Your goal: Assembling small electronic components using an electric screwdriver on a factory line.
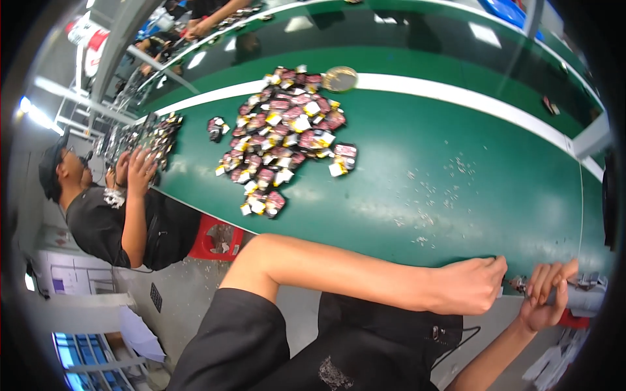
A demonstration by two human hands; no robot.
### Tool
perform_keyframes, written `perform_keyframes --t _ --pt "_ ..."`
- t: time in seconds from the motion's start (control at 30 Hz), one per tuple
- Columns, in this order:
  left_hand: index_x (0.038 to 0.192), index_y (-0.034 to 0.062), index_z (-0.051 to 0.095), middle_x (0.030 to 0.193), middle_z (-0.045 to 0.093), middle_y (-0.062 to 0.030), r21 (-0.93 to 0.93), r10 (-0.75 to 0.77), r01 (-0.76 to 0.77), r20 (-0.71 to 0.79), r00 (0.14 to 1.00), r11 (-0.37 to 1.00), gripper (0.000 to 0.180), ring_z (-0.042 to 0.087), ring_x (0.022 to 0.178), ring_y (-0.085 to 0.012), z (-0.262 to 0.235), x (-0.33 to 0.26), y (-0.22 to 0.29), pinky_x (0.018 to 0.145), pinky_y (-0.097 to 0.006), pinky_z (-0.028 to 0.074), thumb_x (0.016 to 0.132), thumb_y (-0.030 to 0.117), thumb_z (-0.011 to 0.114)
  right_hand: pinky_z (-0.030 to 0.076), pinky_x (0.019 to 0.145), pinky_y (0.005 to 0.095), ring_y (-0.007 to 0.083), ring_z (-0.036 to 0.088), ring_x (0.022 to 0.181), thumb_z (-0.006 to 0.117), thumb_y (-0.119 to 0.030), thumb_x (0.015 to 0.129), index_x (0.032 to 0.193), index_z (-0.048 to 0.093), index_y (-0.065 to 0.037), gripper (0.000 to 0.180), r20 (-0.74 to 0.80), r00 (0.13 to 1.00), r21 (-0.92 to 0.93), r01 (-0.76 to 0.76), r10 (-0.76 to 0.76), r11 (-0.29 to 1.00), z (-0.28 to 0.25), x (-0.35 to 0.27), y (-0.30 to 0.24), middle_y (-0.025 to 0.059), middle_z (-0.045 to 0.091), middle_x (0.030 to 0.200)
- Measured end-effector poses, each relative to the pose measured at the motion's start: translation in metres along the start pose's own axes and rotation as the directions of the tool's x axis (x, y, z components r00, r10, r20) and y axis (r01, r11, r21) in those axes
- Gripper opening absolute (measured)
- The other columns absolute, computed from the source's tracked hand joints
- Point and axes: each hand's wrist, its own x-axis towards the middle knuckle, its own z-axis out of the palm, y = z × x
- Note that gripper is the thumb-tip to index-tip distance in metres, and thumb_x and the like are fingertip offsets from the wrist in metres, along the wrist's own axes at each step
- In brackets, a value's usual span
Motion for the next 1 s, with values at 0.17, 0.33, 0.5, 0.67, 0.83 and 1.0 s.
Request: perform_keyframes --t 0.17,0.33,0.5,0.67,0.83,1.0 --pt "0.101 -0.0087 0.057 0.102 0.059 -0.0215 -0.209 -0.349 0.327 -0.077 0.934 0.922 0.031 0.059 0.092 -0.0331 -0.068 -0.039 -0.026 0.073 -0.035 0.052 0.073 0.006 0.059 0.03 0.045 0.0222 0.0073 0.026 0.041 0.047 -0.012 0.091 0.089 0.041 -0.005 0.01 -0.186 0.965 0.17 0.215 -0.183 0.962 0.0 -0.007 -0.016 -0.0022 0.031 0.052" --pt "0.104 0.0007 0.062 0.101 0.065 -0.0146 0.247 -0.626 0.72 -0.366 0.689 0.648 0.033 0.063 0.094 -0.0309 -0.162 -0.123 -0.093 0.082 -0.038 0.05 0.073 -0.003 0.07 0.029 0.045 0.0227 0.007 0.025 0.042 0.046 -0.009 0.091 0.091 0.041 -0.004 0.007 -0.257 0.966 0.226 0.073 -0.013 0.971 -0.002 -0.008 0.003 -0.0022 0.03 0.053" --pt "0.109 -0.0003 0.061 0.109 0.063 -0.0175 0.358 -0.741 0.85 -0.428 0.517 0.386 0.024 0.06 0.1 -0.0332 -0.197 -0.191 -0.139 0.088 -0.039 0.046 0.086 0.007 0.062 0.029 0.045 0.023 0.0066 0.028 0.042 0.048 -0.009 0.091 0.091 0.042 -0.005 0.007 -0.302 0.948 0.374 0.022 0.099 0.927 0.008 -0.006 0.028 -0.0027 0.03 0.053" --pt "0.113 -0.0005 0.06 0.118 0.06 -0.0177 0.468 -0.673 0.774 -0.407 0.617 0.427 0.026 0.055 0.111 -0.0344 -0.177 -0.166 -0.134 0.095 -0.042 0.042 0.088 0.006 0.059 0.03 0.045 0.0247 0.0079 0.028 0.042 0.049 -0.011 0.09 0.091 0.045 -0.005 0.007 -0.302 0.935 0.487 -0.014 0.183 0.873 0.012 -0.005 0.032 -0.0022 0.031 0.052" --pt "0.102 -0.001 0.061 0.109 0.059 -0.0139 0.217 -0.612 0.619 -0.107 0.784 0.755 0.027 0.058 0.1 -0.031 -0.115 -0.083 -0.107 0.083 -0.038 0.049 0.075 0.0 0.069 0.034 0.047 0.0258 0.0084 0.032 0.042 0.047 -0.012 0.09 0.091 0.045 -0.006 0.007 -0.246 0.955 0.498 -0.02 0.163 0.867 0.007 -0.005 0.037 -0.0015 0.034 0.052" --pt "0.092 -0.0021 0.062 0.094 0.058 -0.0103 0.178 -0.6 0.583 0.063 0.797 0.793 0.018 0.058 0.086 -0.028 -0.084 -0.068 -0.105 0.068 -0.039 0.051 0.075 -0.001 0.067 0.035 0.048 0.0262 0.0089 0.034 0.041 0.046 -0.013 0.091 0.092 0.045 -0.006 0.007 -0.243 0.955 0.551 -0.01 0.172 0.834 -0.001 -0.008 0.035 -0.001 0.035 0.052"
